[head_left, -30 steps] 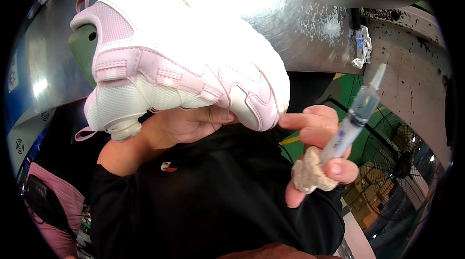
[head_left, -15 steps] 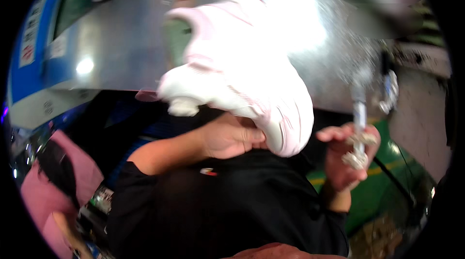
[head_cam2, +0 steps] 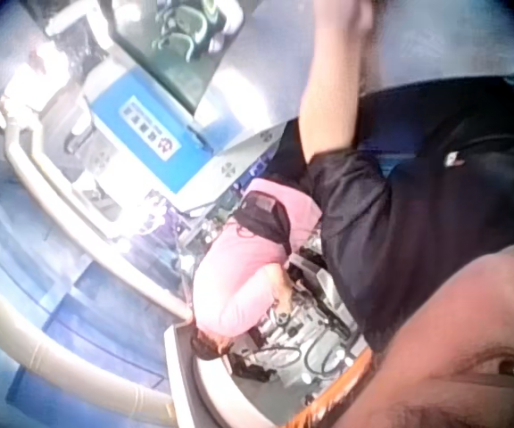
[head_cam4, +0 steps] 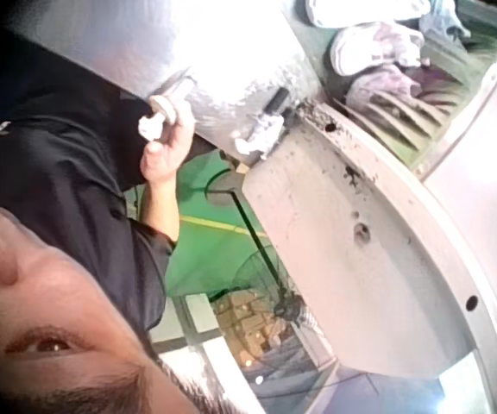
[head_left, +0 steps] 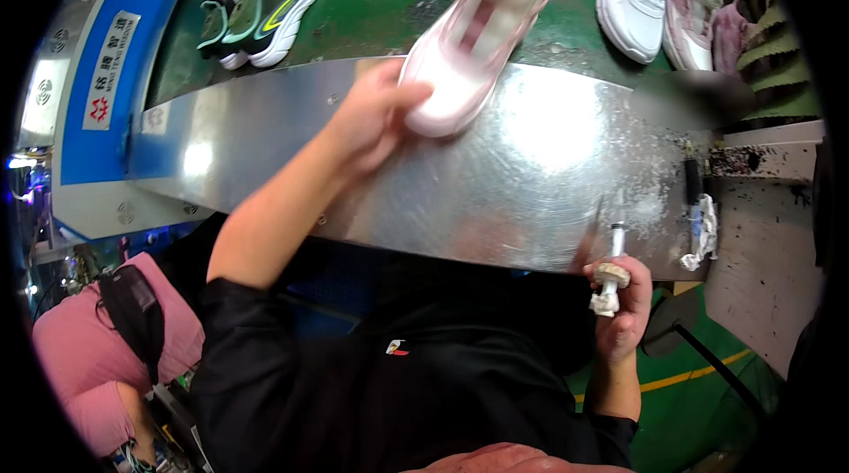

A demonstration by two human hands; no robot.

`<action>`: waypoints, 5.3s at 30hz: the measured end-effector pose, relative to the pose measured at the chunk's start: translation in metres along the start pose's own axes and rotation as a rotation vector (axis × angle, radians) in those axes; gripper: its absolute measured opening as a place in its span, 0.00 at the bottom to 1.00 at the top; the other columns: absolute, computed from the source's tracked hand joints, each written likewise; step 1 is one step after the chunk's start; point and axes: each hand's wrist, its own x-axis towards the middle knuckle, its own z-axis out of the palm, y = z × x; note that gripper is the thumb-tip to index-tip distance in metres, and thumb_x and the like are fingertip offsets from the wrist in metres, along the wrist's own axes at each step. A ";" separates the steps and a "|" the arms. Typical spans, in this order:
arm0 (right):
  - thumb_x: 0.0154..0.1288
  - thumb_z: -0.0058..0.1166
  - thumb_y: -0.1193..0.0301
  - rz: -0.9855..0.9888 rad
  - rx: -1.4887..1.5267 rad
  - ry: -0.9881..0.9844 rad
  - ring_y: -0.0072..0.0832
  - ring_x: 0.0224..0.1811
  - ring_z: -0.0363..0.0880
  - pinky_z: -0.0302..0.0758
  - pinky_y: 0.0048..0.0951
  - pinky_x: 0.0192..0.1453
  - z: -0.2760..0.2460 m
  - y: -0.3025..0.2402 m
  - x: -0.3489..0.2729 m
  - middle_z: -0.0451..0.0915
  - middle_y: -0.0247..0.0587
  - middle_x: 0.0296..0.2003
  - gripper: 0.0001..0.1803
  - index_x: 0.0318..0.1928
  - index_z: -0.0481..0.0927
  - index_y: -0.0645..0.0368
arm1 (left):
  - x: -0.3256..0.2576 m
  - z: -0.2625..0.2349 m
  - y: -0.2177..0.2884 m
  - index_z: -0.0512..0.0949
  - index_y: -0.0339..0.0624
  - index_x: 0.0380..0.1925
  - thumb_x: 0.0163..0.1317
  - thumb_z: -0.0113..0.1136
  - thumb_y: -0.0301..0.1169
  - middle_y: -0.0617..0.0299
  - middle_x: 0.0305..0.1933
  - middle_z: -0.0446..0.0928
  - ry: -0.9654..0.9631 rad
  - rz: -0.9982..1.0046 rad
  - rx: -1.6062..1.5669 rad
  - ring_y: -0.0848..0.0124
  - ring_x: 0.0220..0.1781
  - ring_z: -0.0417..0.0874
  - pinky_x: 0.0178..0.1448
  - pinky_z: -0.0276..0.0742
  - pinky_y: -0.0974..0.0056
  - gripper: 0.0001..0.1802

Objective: The person applies glue to the seams of several sneakers using a syringe. They handle white, pink, and black sneakers one at a time, rotating each shoe to access different edges before placing it on the table.

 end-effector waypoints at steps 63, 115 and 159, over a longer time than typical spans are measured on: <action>0.49 0.69 0.59 0.165 -0.196 0.044 0.21 0.39 0.74 0.72 0.21 0.43 -0.046 -0.036 -0.047 0.74 0.37 0.40 0.39 0.56 0.65 0.62 | 0.047 -0.090 0.050 0.77 0.37 0.34 0.62 0.56 0.48 0.66 0.27 0.75 0.320 0.071 0.917 0.78 0.28 0.73 0.30 0.68 0.72 0.21; 0.58 0.45 0.34 -0.213 0.163 -0.635 0.32 0.41 0.62 0.57 0.37 0.54 0.121 -0.132 0.103 0.75 0.33 0.16 0.31 0.45 0.67 0.46 | -0.067 0.017 0.028 0.70 0.41 0.52 0.36 0.75 0.25 0.58 0.49 0.75 -0.311 0.263 -0.293 0.68 0.54 0.76 0.58 0.71 0.61 0.38; 0.47 0.63 0.41 -0.229 0.449 -0.490 0.26 0.36 0.65 0.61 0.27 0.41 0.064 -0.034 0.074 0.79 0.40 0.31 0.37 0.46 0.76 0.60 | -0.029 -0.014 0.004 0.70 0.30 0.51 0.58 0.55 0.31 0.47 0.47 0.78 -0.174 0.294 -0.469 0.59 0.45 0.83 0.50 0.80 0.58 0.23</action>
